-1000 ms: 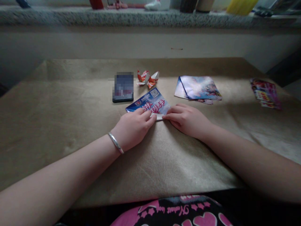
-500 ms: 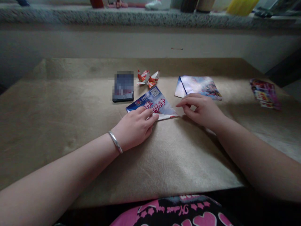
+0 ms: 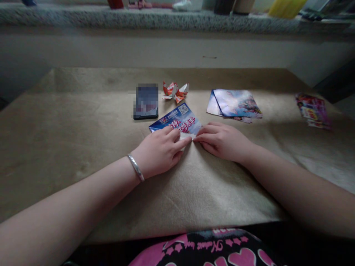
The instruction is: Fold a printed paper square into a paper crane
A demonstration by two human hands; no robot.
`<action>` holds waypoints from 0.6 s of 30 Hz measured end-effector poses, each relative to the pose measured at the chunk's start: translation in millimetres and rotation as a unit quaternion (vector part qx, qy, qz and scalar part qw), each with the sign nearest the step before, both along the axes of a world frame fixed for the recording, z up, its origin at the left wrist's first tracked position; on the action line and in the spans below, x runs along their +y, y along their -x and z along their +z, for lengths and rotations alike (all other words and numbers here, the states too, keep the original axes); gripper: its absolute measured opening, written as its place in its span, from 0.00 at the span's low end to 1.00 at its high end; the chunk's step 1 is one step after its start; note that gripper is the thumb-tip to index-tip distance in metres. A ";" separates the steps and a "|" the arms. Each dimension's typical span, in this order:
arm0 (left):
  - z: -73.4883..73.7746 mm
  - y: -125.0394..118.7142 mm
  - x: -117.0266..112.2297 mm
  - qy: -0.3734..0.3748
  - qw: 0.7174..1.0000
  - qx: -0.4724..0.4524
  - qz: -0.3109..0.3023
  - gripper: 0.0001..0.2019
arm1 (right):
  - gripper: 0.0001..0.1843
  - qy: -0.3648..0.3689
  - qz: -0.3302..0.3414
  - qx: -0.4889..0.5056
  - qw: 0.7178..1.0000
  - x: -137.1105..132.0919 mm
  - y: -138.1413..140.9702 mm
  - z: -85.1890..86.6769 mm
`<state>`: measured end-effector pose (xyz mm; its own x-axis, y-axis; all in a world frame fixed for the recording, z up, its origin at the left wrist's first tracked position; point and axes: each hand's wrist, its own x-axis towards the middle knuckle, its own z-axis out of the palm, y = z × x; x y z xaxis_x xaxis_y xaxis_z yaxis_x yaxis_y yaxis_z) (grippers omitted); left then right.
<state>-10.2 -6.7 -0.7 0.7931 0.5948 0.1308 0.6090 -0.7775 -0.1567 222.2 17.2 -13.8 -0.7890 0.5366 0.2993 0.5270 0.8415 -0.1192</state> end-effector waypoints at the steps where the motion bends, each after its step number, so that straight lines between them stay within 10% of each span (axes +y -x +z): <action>1: 0.6 0.4 -0.1 -0.001 1.000 0.000 -0.003 0.19 | 0.14 -0.001 0.001 0.000 1.000 0.0 -0.1 0.2; 18: 1.8 0.4 -1.0 -0.021 1.000 0.014 -0.010 0.20 | 0.13 -0.026 -0.008 -0.071 0.997 -0.3 -2.1 8.6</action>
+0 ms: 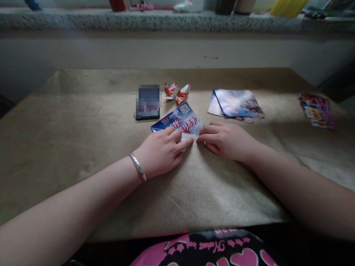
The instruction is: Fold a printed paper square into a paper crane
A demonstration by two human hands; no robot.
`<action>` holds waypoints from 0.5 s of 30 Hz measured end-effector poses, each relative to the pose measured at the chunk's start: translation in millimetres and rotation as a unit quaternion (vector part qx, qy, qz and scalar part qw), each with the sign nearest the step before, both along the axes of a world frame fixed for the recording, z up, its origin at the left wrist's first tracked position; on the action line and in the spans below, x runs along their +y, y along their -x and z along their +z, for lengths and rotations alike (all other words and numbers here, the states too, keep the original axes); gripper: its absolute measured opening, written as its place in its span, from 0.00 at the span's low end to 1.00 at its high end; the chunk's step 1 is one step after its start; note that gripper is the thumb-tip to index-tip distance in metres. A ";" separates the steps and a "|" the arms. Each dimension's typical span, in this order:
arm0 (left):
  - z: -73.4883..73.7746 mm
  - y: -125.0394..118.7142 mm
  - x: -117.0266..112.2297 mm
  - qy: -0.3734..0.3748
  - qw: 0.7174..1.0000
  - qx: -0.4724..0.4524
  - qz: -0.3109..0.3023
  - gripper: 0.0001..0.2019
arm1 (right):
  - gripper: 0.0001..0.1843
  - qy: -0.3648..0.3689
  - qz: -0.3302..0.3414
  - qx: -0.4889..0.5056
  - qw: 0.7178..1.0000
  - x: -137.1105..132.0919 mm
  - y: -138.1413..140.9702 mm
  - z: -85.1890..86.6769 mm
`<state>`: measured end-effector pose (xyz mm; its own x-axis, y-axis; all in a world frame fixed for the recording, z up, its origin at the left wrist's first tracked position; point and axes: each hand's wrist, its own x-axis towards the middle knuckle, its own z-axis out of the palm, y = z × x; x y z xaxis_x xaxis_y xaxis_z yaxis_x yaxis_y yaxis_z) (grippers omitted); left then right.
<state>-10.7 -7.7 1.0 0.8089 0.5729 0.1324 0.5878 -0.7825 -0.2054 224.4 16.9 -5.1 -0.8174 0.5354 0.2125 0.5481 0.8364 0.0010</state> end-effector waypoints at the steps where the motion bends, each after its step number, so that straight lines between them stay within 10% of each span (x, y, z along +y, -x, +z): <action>1: -0.1 0.0 0.1 0.000 1.000 0.002 0.000 0.19 | 0.13 -0.002 -0.003 -0.006 1.000 0.3 -1.2 0.9; 15: 2.0 -0.1 -1.3 -0.013 1.000 0.019 0.001 0.18 | 0.17 -0.018 -0.007 -0.040 0.999 7.1 -20.2 8.6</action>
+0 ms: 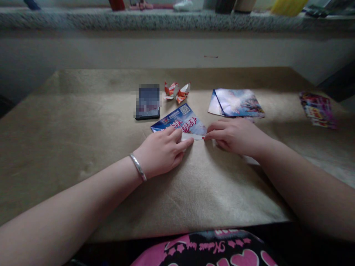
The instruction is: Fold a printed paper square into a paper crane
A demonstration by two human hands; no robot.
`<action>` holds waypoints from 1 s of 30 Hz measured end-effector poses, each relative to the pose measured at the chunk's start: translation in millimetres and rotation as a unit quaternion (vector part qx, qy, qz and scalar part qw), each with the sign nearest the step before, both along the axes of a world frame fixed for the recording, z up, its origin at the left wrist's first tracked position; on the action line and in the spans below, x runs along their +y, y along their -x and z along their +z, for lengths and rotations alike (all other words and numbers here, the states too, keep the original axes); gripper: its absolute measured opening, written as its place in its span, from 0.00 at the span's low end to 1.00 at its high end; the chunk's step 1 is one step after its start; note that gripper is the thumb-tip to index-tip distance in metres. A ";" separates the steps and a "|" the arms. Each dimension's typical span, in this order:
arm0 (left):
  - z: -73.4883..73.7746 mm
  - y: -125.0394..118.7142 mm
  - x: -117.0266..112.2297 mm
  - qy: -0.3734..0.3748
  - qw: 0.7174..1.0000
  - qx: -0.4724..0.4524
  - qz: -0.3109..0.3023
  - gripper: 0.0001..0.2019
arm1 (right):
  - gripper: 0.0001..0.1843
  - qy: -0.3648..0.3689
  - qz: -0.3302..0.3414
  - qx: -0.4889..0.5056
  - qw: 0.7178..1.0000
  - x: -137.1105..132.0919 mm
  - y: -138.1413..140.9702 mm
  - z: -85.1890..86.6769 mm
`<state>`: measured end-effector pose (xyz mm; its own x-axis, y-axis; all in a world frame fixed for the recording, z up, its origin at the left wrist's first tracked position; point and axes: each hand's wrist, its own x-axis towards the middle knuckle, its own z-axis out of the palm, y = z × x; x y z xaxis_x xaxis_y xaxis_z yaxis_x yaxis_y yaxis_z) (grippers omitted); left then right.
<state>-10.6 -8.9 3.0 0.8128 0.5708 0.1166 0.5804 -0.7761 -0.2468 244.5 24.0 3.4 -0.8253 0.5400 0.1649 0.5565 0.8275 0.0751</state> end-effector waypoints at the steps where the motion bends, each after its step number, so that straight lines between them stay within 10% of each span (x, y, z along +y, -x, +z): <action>1: -0.1 0.0 0.1 0.000 1.000 0.000 0.000 0.18 | 0.18 0.003 -0.002 0.001 1.000 0.5 -1.3 0.4; 30: -2.0 0.9 0.0 0.017 1.000 0.002 0.013 0.19 | 0.20 0.063 -0.051 -0.021 0.996 5.7 -19.8 6.4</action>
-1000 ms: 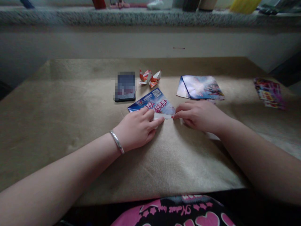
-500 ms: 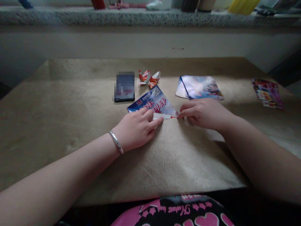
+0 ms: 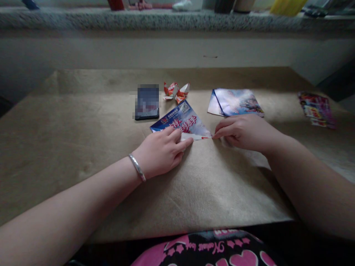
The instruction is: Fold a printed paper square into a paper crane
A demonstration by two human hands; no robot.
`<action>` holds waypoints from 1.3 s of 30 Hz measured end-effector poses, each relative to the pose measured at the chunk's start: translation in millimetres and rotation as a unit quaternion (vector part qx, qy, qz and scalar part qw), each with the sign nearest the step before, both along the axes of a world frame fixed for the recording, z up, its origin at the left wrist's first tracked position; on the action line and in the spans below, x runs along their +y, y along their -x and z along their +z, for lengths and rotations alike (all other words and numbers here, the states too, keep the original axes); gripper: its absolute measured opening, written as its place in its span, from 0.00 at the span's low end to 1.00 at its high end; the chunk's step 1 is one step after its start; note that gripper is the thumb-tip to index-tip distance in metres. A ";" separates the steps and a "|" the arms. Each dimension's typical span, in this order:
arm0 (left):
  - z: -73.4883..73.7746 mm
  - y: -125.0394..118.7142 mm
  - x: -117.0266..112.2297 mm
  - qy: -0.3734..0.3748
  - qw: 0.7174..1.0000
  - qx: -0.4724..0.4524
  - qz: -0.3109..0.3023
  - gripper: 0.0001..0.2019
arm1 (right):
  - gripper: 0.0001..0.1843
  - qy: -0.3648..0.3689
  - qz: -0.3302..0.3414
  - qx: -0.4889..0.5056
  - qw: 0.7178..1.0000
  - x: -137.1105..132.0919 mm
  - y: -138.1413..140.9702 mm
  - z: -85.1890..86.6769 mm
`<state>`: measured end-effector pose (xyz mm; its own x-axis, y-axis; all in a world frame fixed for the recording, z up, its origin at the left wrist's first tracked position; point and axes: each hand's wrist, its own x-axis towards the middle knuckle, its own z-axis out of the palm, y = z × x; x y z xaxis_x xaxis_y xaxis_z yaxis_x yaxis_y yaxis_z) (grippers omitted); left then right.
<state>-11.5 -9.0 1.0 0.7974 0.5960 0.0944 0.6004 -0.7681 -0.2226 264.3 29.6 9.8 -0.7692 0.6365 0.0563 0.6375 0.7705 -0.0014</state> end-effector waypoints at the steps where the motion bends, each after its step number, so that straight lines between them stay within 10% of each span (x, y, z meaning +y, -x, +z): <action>1: 0.0 -0.1 0.0 -0.001 1.000 0.000 -0.001 0.19 | 0.21 0.004 0.002 0.000 1.000 0.6 -0.6 0.0; 39: -2.0 3.6 12.1 0.024 0.997 -0.041 -0.057 0.17 | 0.18 -0.032 0.060 0.086 0.994 -13.0 41.4 -14.5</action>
